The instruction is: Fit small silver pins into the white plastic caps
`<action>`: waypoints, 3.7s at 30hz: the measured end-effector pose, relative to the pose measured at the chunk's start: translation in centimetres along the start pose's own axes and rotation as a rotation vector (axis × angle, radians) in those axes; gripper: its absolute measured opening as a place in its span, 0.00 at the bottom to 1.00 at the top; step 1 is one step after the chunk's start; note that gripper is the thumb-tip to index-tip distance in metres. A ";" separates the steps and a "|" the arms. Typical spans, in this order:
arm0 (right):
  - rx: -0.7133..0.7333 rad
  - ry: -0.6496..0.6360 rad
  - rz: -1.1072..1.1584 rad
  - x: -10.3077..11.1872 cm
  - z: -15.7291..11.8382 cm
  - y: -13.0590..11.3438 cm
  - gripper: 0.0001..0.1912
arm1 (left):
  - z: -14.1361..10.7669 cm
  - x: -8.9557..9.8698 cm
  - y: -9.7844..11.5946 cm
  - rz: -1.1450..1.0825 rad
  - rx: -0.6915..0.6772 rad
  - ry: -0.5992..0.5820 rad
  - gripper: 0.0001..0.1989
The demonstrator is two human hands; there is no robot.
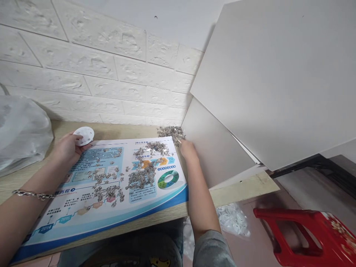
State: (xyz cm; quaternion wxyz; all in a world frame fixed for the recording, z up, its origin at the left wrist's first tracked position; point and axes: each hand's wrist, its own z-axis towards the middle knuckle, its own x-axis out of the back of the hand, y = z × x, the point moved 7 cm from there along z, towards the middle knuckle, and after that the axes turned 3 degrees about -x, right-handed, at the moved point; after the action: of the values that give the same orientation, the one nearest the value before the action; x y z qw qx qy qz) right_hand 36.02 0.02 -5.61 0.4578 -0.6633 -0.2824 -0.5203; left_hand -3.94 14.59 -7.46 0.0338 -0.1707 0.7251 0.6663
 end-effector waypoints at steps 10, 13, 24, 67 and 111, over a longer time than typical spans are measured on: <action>-0.033 -0.014 -0.082 -0.4 0.3 0.6 0.15 | 0.1 0.1 0.1 -0.012 -0.007 0.015 0.16; -0.033 0.003 -0.108 -0.3 0.3 0.5 0.14 | 0.0 0.0 0.0 -0.011 -0.004 0.008 0.15; -0.035 0.020 -0.196 -0.2 0.7 0.0 0.11 | 0.3 0.0 -0.3 -0.029 -0.013 -0.015 0.16; 0.014 -0.049 -0.087 -0.4 0.0 -0.5 0.13 | 0.3 -0.1 -0.3 0.009 -0.025 -0.038 0.16; 0.049 0.022 -0.174 -1.2 1.1 -0.3 0.12 | 0.0 -0.6 -0.2 0.052 -0.030 -0.075 0.14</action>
State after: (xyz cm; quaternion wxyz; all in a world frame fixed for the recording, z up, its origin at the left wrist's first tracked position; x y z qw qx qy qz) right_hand 35.86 1.31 -6.65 0.4299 -0.6192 -0.3466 -0.5582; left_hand -3.32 14.70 -7.51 0.0410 -0.1272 0.7175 0.6836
